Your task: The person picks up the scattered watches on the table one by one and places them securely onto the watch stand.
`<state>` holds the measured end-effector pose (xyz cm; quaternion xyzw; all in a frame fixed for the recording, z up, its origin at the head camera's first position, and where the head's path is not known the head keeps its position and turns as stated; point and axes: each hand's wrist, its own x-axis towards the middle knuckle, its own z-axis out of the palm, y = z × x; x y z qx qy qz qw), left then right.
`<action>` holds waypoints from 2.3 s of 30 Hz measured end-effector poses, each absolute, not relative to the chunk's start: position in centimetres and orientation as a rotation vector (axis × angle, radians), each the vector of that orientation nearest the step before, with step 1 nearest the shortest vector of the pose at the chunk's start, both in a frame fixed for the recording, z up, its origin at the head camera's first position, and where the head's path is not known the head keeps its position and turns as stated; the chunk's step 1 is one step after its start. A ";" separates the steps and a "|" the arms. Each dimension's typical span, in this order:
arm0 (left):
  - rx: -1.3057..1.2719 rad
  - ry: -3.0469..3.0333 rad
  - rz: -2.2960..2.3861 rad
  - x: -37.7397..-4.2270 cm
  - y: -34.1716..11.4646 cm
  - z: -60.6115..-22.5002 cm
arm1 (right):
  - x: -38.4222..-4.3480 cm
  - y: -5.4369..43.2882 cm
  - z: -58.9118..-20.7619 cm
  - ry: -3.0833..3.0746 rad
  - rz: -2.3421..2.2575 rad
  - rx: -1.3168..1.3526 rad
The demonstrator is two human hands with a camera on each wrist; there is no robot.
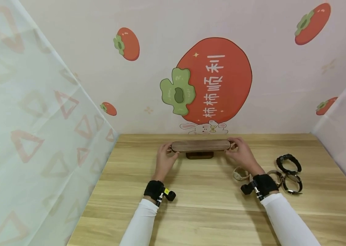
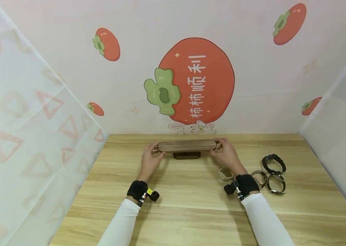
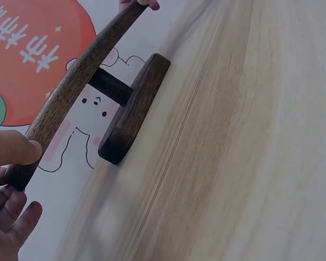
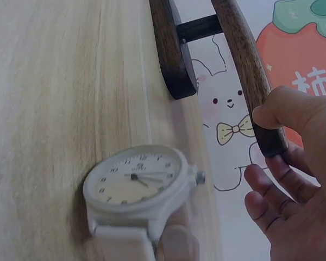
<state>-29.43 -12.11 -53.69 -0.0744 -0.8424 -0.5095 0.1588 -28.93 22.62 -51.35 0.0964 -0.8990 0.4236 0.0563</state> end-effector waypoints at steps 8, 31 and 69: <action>-0.246 -2.414 -1.441 -29.6 -11.5 -53.7 | -28.5 23.5 -51.5 -2.723 1.242 0.301; -0.289 -2.437 -1.463 -29.3 -10.2 -53.9 | -27.7 24.8 -51.6 -2.707 1.247 0.244; -0.419 -2.526 -1.446 -28.3 -11.8 -52.9 | -27.0 24.9 -51.0 -2.766 1.185 0.284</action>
